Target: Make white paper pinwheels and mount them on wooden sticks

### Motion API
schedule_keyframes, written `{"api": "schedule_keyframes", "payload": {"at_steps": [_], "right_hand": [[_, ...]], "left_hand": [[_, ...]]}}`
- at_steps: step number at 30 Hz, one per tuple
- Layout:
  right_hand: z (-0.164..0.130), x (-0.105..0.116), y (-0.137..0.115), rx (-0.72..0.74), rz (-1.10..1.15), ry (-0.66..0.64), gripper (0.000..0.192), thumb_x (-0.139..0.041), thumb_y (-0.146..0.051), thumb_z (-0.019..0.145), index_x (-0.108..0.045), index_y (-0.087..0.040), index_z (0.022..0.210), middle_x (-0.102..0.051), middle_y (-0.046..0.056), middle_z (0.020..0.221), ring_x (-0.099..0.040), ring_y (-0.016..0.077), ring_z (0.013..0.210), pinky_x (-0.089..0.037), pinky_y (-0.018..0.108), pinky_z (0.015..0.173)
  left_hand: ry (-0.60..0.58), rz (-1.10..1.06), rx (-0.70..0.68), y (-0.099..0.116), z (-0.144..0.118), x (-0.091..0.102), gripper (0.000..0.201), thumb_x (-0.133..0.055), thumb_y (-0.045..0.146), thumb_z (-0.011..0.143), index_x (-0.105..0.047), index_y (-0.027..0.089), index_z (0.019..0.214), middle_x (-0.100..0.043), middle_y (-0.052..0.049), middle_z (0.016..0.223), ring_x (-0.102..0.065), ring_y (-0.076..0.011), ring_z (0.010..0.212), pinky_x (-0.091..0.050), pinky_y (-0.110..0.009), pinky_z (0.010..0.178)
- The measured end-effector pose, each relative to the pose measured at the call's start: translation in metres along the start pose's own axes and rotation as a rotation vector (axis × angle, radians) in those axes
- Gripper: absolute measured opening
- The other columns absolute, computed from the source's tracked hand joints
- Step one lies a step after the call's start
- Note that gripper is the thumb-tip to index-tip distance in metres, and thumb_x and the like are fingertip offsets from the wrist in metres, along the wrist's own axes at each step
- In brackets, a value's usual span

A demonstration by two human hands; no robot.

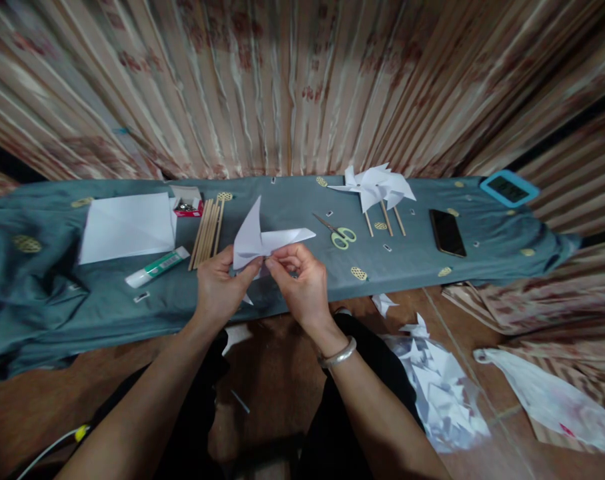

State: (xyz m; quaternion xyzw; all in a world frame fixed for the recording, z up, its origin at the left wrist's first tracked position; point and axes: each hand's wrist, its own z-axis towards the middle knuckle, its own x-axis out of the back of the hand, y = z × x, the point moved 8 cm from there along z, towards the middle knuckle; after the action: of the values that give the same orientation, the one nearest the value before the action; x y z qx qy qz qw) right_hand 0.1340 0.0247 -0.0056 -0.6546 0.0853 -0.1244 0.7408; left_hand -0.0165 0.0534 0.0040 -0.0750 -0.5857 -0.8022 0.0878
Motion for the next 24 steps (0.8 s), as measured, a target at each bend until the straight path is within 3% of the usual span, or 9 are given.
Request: {"api": "schedule_keyframes", "payload": {"at_steps": [4,14,19,24], "right_hand": [[0.002,-0.001,0.008,-0.04,0.068,-0.005,0.022,-0.075,-0.036,0.066,-0.061,-0.022,0.075,-0.068,-0.001,0.067,-0.062,0.012,0.061,-0.05,0.025,0.061],[0.003,-0.008,0.019,-0.076,0.054,-0.004,0.026,-0.077,-0.037,0.065,-0.061,-0.021,0.077,-0.069,-0.001,0.07,-0.064,0.013,0.064,-0.051,0.027,0.064],[0.0,-0.006,0.009,-0.025,-0.11,0.023,0.026,-0.076,-0.032,0.069,-0.06,-0.021,0.086,-0.072,0.001,0.084,-0.065,0.0146,0.075,-0.049,0.029,0.071],[-0.003,-0.004,0.005,-0.014,-0.198,0.085,0.043,-0.079,-0.036,0.067,-0.058,-0.021,0.101,-0.071,0.007,0.105,-0.065,0.0203,0.095,-0.049,0.035,0.084]], "left_hand": [[-0.028,0.032,-0.036,0.002,0.0,0.0,0.018,-0.066,0.026,0.073,-0.074,0.017,0.087,-0.073,-0.003,0.082,-0.066,-0.017,0.072,-0.05,-0.025,0.065],[-0.034,0.028,0.02,-0.016,0.0,0.007,0.021,-0.068,0.032,0.075,-0.074,0.017,0.086,-0.073,-0.004,0.081,-0.067,-0.0189,0.074,-0.051,-0.028,0.07],[-0.033,0.05,0.032,-0.018,-0.002,0.013,0.024,-0.068,0.036,0.076,-0.074,0.017,0.089,-0.074,-0.005,0.085,-0.068,-0.0189,0.076,-0.052,-0.028,0.071],[-0.007,0.086,0.023,-0.015,-0.002,0.02,0.022,-0.069,0.035,0.074,-0.074,0.017,0.087,-0.074,-0.005,0.081,-0.067,-0.0186,0.072,-0.051,-0.028,0.068]]}}
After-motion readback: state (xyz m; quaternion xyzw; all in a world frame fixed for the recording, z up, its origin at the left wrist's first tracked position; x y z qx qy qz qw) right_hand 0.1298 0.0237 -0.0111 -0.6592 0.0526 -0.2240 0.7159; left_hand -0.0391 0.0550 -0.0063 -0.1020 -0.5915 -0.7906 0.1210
